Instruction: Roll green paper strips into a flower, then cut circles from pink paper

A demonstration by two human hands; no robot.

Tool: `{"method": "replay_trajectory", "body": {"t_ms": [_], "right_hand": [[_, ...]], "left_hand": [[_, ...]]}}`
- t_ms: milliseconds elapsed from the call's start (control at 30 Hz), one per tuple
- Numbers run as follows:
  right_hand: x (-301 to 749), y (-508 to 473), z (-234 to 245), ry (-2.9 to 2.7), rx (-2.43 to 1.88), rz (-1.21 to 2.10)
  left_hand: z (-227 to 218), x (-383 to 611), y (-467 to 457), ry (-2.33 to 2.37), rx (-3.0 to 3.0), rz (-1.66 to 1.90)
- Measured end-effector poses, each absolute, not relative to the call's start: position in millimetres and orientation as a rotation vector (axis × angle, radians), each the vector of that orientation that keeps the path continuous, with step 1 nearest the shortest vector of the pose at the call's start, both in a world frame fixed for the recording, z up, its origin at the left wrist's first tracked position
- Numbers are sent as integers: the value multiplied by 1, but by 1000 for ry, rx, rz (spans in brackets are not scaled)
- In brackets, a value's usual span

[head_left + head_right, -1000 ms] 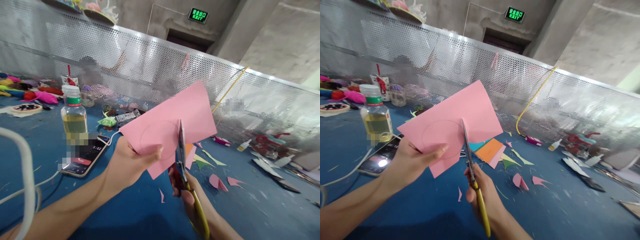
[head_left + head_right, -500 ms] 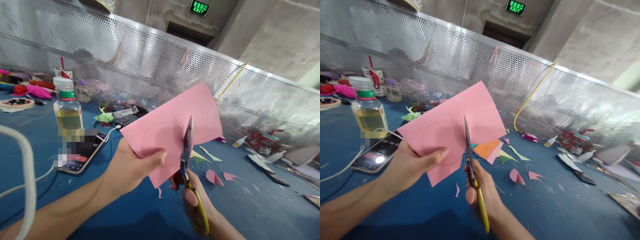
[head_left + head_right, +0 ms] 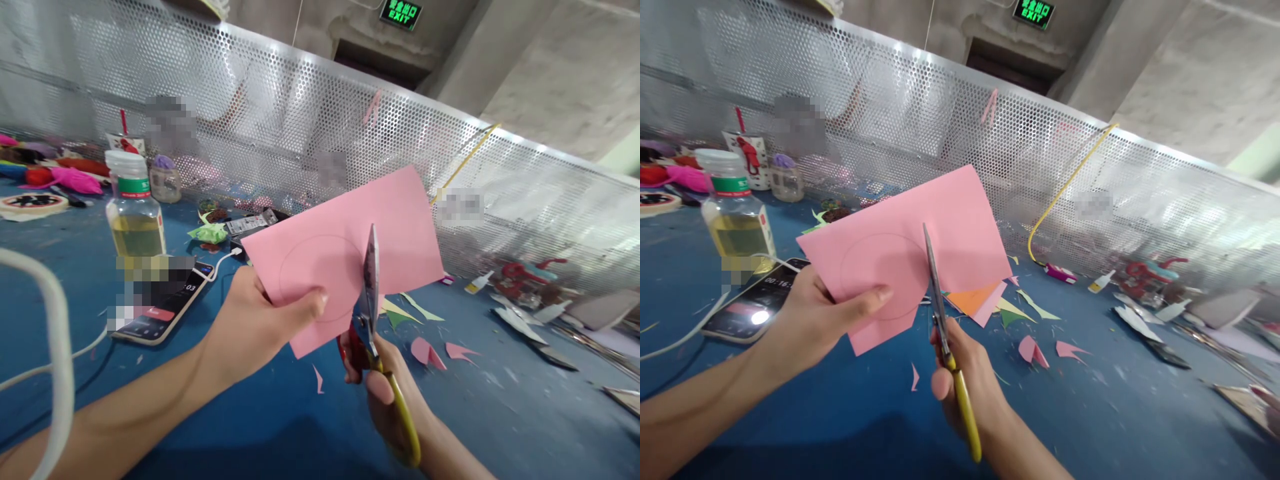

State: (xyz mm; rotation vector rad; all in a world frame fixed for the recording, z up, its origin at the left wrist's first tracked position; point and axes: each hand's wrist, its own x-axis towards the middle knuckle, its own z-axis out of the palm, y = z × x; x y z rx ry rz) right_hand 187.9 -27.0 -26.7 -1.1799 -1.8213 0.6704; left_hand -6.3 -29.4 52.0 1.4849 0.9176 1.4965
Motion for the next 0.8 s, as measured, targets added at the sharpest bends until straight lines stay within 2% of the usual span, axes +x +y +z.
{"method": "replay_trajectory", "body": {"t_ms": [800], "right_hand": [[188, -28, -24, -1794, -1178, 704]], "left_hand": [[51, -13, -25, 986, 1480, 1578]]}}
